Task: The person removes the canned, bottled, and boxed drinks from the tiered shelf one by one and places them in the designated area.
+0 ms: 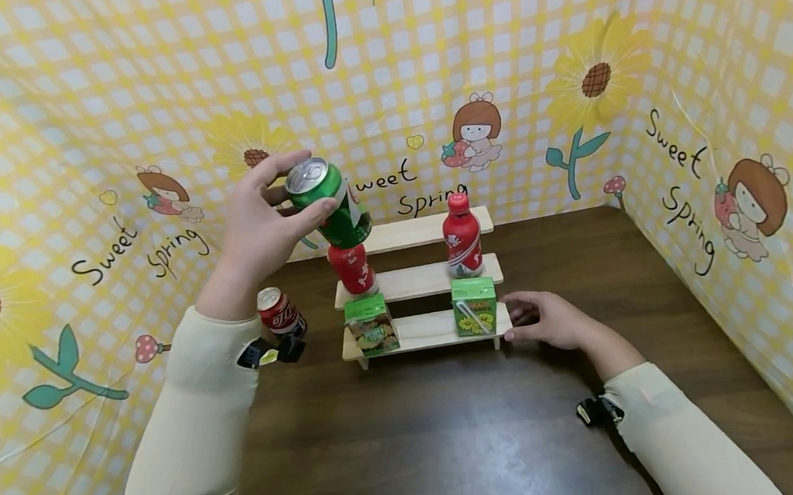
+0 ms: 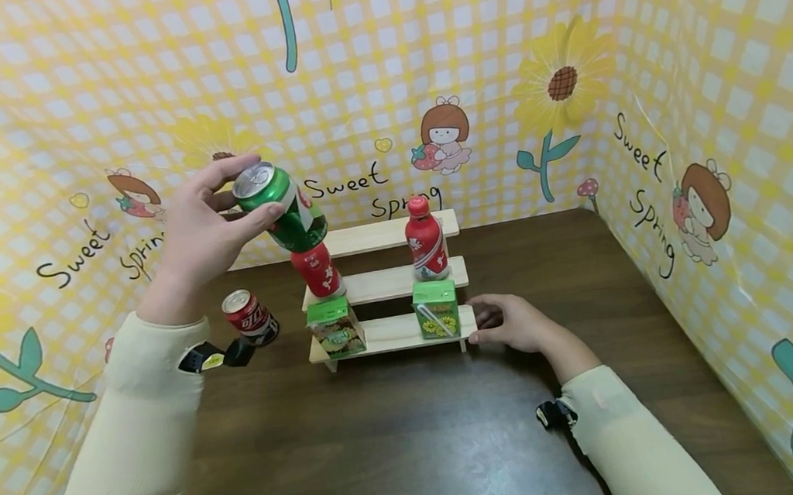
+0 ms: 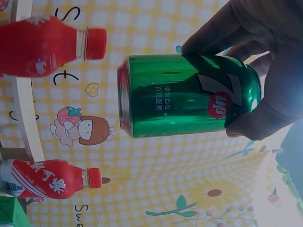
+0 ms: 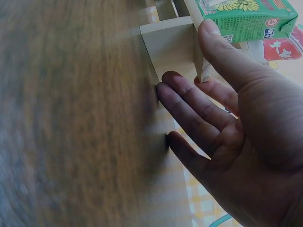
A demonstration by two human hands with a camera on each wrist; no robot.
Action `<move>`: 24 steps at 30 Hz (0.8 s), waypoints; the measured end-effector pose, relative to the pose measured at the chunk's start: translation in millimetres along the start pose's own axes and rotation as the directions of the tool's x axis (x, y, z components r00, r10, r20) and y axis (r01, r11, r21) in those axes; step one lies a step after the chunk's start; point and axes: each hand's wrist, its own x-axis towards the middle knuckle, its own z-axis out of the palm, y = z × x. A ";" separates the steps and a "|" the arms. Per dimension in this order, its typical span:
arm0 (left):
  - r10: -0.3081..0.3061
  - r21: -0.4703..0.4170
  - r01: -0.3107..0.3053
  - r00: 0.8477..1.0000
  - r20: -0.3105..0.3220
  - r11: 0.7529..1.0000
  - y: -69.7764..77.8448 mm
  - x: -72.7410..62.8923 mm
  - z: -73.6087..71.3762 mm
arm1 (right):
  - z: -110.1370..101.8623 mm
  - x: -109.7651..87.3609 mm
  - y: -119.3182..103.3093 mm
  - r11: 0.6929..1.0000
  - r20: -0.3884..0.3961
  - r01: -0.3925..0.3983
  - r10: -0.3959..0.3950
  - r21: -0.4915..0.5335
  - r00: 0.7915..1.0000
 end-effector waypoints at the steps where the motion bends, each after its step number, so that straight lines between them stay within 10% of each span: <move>1: -0.003 0.001 0.003 1.000 -0.005 1.000 0.0 -2.9 -2.1 | -0.1 0.0 -0.2 1.000 -0.002 -0.001 0.001 0.002 1.000; 24: -0.098 0.113 0.112 0.987 -0.128 0.987 -36.0 -68.5 -61.9 | 2.0 0.5 1.1 1.000 0.000 -0.005 0.005 -0.010 1.000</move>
